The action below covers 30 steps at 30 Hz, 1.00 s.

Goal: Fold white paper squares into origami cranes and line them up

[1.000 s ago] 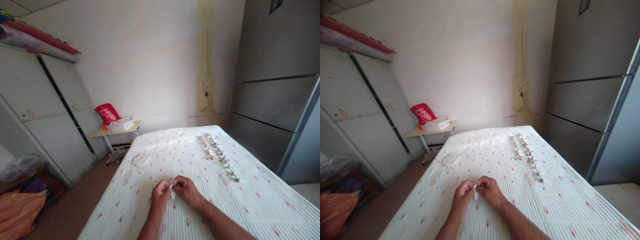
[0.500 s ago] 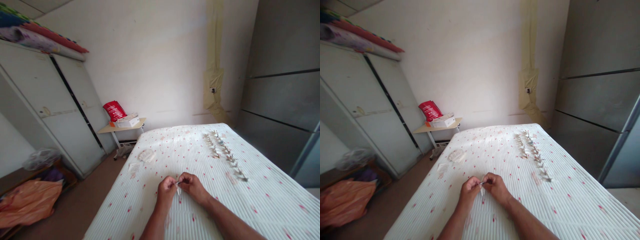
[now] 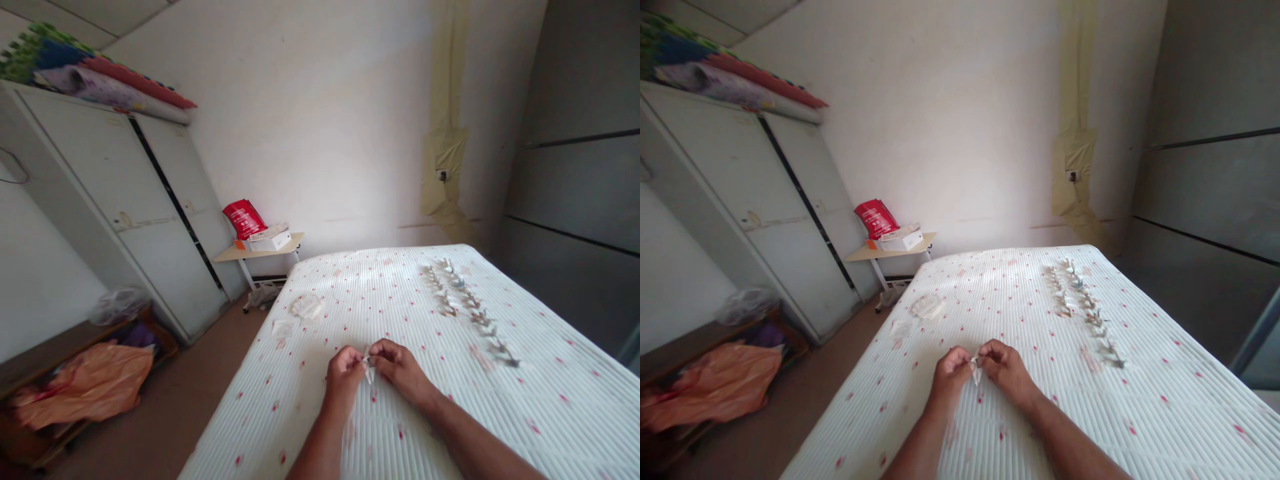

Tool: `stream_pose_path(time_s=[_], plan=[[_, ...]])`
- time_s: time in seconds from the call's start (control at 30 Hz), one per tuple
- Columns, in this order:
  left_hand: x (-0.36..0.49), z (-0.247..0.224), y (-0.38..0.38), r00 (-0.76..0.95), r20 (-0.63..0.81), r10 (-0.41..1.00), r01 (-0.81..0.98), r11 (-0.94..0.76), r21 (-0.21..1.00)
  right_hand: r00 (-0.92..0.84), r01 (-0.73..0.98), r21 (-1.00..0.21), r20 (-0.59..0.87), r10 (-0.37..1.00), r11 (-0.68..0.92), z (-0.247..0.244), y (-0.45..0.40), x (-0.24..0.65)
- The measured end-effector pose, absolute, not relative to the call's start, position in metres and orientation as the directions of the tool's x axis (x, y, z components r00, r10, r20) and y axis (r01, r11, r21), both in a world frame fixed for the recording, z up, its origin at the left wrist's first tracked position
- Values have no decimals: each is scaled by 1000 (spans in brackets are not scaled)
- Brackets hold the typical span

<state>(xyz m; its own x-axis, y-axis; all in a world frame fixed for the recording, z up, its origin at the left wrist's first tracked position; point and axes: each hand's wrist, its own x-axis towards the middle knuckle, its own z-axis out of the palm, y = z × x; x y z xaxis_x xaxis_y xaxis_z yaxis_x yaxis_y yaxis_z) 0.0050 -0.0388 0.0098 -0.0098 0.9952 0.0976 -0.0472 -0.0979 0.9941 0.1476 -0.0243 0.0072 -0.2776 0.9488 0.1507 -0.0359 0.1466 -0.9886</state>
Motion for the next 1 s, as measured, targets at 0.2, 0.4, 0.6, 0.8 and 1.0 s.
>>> stream_pose_path(time_s=[0.2, 0.4, 0.6, 0.8, 1.0], plan=[[3, 7, -39, -17, 98, 995, -124, -99, 987, -247, -31, -993, 116, 962, 112, 13, -26, 148], [3, 4, -37, -21, 102, 995, -116, -104, 988, -239, -20, -994, 113, 965, 111, 10, -26, 148], [4, 7, -38, -22, 111, 994, -116, -113, 987, -243, -32, -994, 106, 964, 101, 14, -27, 148], [5, 6, -38, -13, 103, 995, -103, -104, 989, -257, -26, -994, 108, 960, 105, 18, -29, 148], [5, 6, -38, -10, 114, 993, -79, -114, 990, -248, -27, -994, 108, 963, 105, 13, -26, 148]])
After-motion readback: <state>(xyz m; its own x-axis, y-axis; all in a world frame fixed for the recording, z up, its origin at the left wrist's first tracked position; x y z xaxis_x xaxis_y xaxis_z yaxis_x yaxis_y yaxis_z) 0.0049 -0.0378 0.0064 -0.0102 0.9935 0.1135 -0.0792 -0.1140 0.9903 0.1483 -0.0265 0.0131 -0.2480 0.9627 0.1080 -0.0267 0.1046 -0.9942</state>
